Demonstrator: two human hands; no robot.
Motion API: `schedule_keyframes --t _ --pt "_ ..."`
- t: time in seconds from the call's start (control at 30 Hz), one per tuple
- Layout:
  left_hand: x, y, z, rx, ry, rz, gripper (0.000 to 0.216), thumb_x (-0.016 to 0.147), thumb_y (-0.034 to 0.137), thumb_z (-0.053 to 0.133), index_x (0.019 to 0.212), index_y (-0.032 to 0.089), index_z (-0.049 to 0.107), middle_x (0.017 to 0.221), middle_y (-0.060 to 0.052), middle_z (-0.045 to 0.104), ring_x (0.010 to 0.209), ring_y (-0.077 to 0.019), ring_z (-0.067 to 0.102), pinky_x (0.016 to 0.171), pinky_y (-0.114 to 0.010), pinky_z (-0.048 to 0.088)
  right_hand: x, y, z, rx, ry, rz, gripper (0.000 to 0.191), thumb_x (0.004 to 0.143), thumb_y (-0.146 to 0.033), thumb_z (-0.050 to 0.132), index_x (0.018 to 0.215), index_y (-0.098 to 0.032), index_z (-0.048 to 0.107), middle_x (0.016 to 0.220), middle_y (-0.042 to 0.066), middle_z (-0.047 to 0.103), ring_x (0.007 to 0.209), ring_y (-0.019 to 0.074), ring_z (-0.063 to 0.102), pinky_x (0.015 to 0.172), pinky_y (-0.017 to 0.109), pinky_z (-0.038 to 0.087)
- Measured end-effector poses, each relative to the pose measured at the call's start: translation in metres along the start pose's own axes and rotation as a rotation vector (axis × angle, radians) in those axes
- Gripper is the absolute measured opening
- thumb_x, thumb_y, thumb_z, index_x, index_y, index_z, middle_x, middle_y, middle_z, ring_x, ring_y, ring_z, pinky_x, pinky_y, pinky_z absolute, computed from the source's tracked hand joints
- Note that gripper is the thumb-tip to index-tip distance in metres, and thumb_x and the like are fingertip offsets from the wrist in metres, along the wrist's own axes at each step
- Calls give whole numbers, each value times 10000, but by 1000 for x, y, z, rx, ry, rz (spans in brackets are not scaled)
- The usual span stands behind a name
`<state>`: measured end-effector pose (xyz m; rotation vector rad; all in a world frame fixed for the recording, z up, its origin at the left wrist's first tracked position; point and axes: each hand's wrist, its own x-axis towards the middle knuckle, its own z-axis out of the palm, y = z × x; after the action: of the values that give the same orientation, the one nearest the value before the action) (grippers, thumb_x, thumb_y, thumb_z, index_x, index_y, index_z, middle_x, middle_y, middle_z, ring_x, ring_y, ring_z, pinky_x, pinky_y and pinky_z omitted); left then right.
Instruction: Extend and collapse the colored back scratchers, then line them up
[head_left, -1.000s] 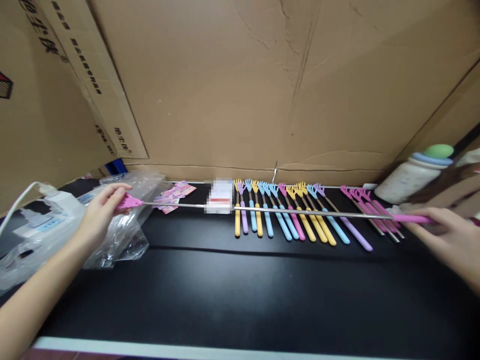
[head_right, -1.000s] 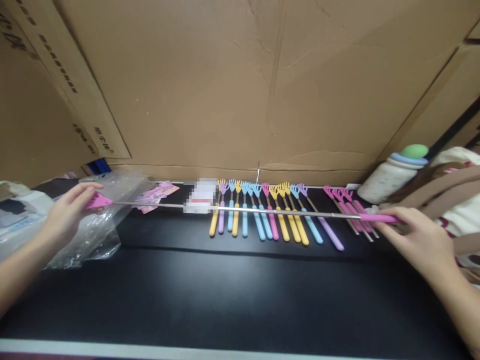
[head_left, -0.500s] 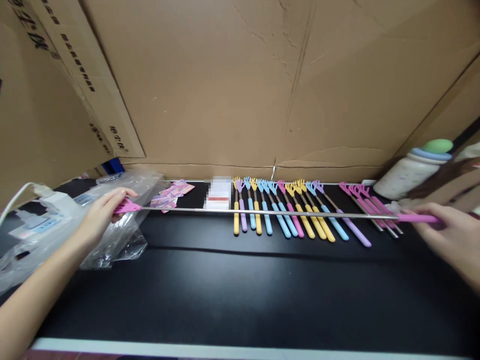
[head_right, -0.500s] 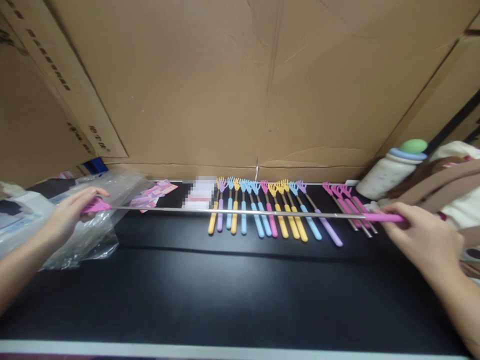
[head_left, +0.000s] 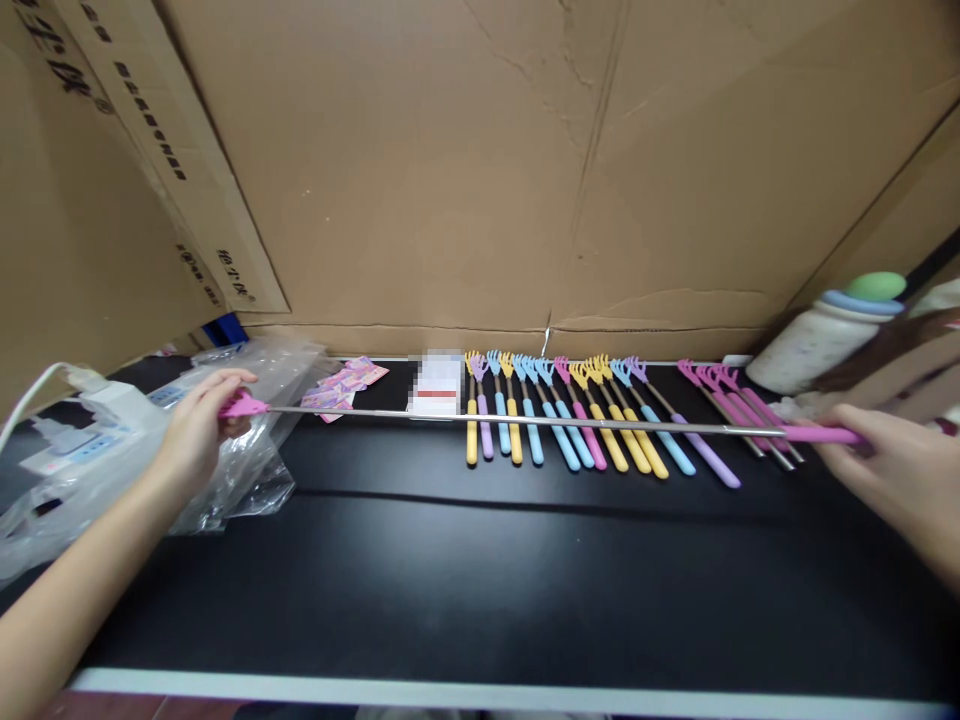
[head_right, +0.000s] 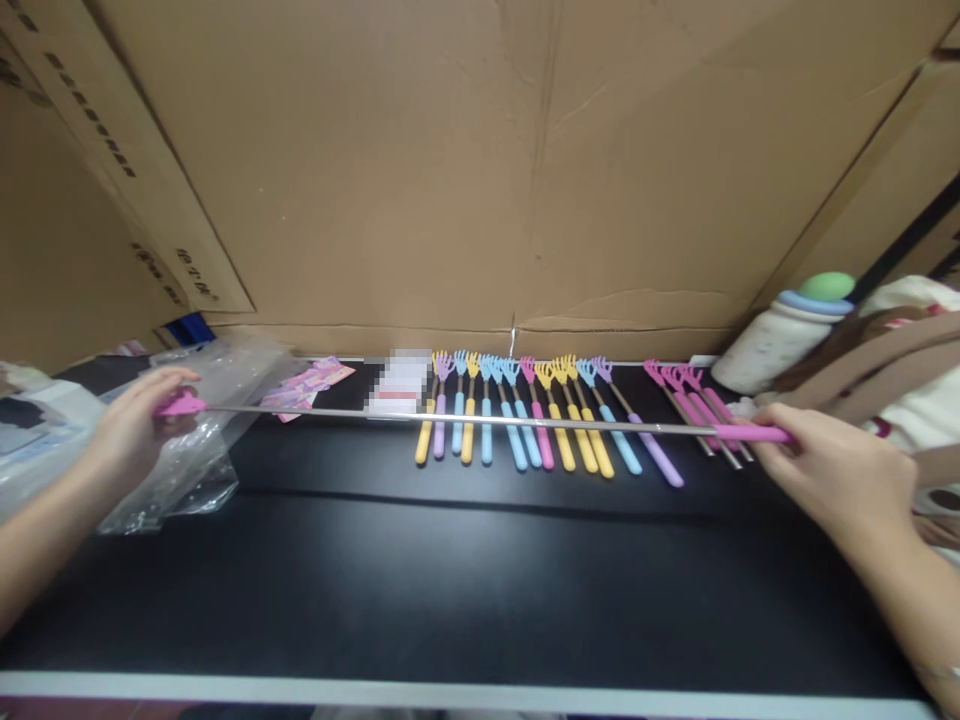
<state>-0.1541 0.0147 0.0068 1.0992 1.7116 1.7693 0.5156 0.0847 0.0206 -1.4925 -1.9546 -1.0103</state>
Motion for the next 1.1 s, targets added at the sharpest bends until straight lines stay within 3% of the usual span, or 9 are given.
schedule_keyframes --t 0.37,1.1 --pt "-1 3 1 -50 -2 -29 331 573 395 658 807 194 536 493 71 434 382 -64 326 360 -147 245 -3 6 4 -5 4 1 302 729 -438 417 708 -216 621 616 55 654 529 197 577 397 230 223" --pt "-1 -2 -1 -27 -25 33 407 586 467 725 800 197 509 522 73 456 407 -61 354 366 -148 269 -5 13 8 -23 -70 1 298 724 -457 431 729 -230 624 619 44 655 473 175 529 402 219 219"
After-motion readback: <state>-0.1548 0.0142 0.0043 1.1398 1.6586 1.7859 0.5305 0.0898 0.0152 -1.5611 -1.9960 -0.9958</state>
